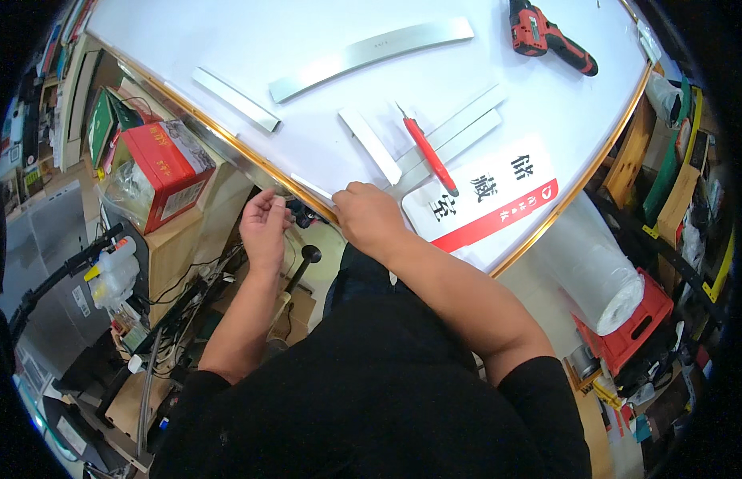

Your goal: The person assembles a white board with a gold trim by drilling screws, cutting and fitting white plastic strips, and using a hook tool to secure the trim. They retrieve a hook tool from a bag and continue attaching trim pieces along the board's edge.

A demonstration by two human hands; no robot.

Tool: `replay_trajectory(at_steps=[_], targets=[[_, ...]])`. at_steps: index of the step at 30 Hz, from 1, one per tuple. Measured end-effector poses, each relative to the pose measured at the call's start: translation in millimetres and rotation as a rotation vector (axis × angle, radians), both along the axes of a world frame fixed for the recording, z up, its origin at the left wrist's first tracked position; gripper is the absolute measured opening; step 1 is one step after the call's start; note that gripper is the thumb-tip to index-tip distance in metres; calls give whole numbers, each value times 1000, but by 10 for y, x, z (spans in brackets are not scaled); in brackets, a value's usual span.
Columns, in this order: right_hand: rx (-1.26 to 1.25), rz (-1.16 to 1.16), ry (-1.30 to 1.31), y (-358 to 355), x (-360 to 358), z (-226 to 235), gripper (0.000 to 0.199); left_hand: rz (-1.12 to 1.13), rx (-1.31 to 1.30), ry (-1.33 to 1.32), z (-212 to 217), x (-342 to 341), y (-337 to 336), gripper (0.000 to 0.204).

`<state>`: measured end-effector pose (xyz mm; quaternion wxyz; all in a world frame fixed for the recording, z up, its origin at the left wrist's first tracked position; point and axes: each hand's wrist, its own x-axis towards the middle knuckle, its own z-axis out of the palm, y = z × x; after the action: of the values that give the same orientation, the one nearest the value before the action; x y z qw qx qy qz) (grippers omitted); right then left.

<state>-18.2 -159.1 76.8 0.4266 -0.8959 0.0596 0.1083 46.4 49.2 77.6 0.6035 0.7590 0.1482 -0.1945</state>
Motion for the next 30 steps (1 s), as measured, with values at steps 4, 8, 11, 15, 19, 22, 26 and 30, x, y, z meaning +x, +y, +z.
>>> replay_trajectory(at_steps=[4, 8, 11, 15, 19, 22, 26, 30], targets=[[-91, 44, -66, 43, 3, -39, 7, -167, 175, -174, -106, 152, 202, 34], [-71, 95, -71, 18, 49, -16, 6, -482, 495, -516, 25, 429, 245, 38], [-64, 143, -84, -21, 135, -15, 7, -859, 571, -778, 194, 689, 169, 44], [-53, 198, -30, -36, 176, 1, 10, -1220, 562, -812, 320, 901, 11, 52], [-36, 221, -30, -10, 191, -8, 12, -1340, 540, -776, 309, 1043, -85, 46], [-32, 223, -25, 1, 195, -27, 13, -1371, 524, -777, 263, 1102, -121, 39], [-28, 233, -32, -5, 181, -35, 10, -1396, 487, -816, 216, 1160, -163, 31], [-43, 243, -9, -1, 154, -24, 10, -1425, 446, -785, 220, 1195, -176, 29]])
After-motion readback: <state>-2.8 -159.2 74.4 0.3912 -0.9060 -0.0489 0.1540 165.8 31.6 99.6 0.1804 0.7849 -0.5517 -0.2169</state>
